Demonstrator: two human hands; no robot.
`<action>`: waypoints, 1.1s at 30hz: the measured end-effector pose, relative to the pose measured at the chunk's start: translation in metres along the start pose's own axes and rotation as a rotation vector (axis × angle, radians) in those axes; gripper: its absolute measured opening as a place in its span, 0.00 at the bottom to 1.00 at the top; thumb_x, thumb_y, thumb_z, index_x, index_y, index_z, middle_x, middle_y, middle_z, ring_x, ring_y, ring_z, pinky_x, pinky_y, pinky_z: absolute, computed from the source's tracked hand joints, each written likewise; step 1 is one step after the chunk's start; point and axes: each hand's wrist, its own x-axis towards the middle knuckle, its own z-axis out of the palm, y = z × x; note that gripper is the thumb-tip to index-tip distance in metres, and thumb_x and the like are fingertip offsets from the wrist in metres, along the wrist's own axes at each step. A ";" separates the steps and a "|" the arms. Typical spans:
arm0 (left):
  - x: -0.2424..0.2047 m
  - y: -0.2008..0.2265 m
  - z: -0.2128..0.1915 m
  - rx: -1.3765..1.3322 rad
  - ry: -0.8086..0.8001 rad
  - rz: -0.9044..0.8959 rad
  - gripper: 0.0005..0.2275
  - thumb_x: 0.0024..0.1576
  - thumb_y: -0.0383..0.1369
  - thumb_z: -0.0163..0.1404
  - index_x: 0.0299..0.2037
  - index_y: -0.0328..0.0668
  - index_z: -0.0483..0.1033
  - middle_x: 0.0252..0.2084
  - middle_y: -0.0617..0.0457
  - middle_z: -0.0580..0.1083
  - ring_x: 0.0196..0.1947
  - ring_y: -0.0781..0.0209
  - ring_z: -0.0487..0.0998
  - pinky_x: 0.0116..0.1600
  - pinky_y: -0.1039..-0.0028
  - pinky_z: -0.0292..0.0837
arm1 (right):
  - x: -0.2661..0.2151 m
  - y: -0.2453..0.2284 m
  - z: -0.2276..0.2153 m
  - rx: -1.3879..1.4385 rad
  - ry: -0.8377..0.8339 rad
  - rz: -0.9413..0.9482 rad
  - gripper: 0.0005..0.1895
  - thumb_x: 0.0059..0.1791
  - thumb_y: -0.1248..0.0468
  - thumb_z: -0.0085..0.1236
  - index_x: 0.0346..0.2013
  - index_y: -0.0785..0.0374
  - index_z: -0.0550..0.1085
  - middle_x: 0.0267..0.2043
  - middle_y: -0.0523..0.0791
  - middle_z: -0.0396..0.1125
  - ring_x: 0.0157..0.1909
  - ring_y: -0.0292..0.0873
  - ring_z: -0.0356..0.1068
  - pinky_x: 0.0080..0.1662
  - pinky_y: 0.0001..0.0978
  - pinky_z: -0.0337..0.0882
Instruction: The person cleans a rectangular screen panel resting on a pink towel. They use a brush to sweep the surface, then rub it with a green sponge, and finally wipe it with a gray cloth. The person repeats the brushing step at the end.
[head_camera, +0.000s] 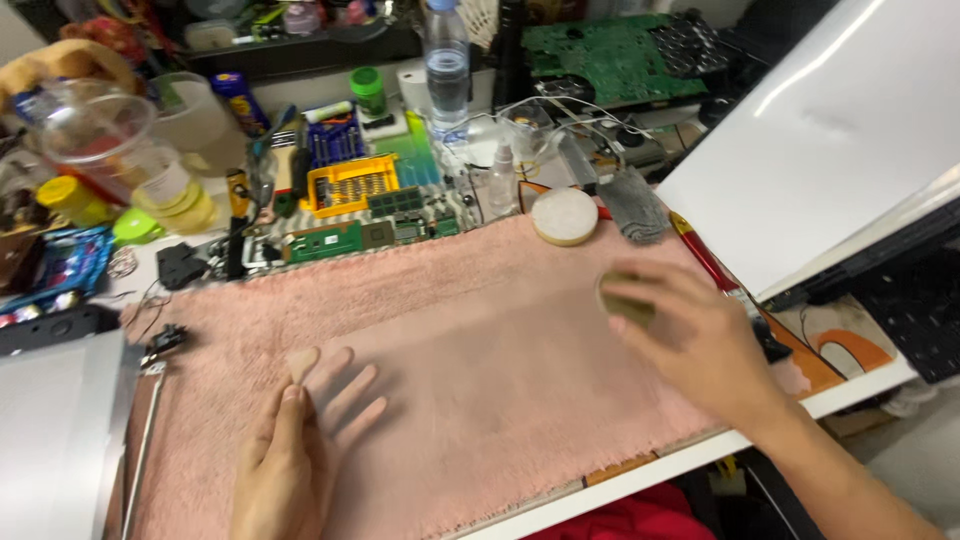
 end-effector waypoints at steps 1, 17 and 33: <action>-0.005 0.004 0.003 -0.007 -0.004 -0.017 0.20 0.79 0.31 0.29 0.76 0.30 0.65 0.75 0.26 0.75 0.69 0.16 0.78 0.67 0.28 0.75 | 0.010 -0.001 0.000 0.043 0.061 -0.022 0.21 0.53 0.61 0.71 0.61 0.55 0.85 0.68 0.48 0.78 0.67 0.46 0.79 0.72 0.47 0.75; 0.006 -0.002 -0.011 -0.139 -0.087 -0.025 0.21 0.76 0.33 0.35 0.74 0.29 0.68 0.71 0.25 0.78 0.66 0.20 0.83 0.62 0.33 0.82 | -0.015 -0.042 0.038 0.107 0.013 -0.198 0.18 0.53 0.67 0.69 0.58 0.63 0.84 0.67 0.50 0.76 0.67 0.49 0.76 0.70 0.43 0.78; 0.018 -0.012 -0.030 -0.227 -0.144 -0.040 0.15 0.75 0.27 0.39 0.64 0.30 0.77 0.49 0.38 0.79 0.43 0.55 0.80 0.50 0.64 0.80 | 0.077 -0.164 0.181 0.313 -0.254 -0.628 0.21 0.57 0.72 0.63 0.67 0.67 0.80 0.75 0.64 0.66 0.77 0.68 0.63 0.80 0.60 0.63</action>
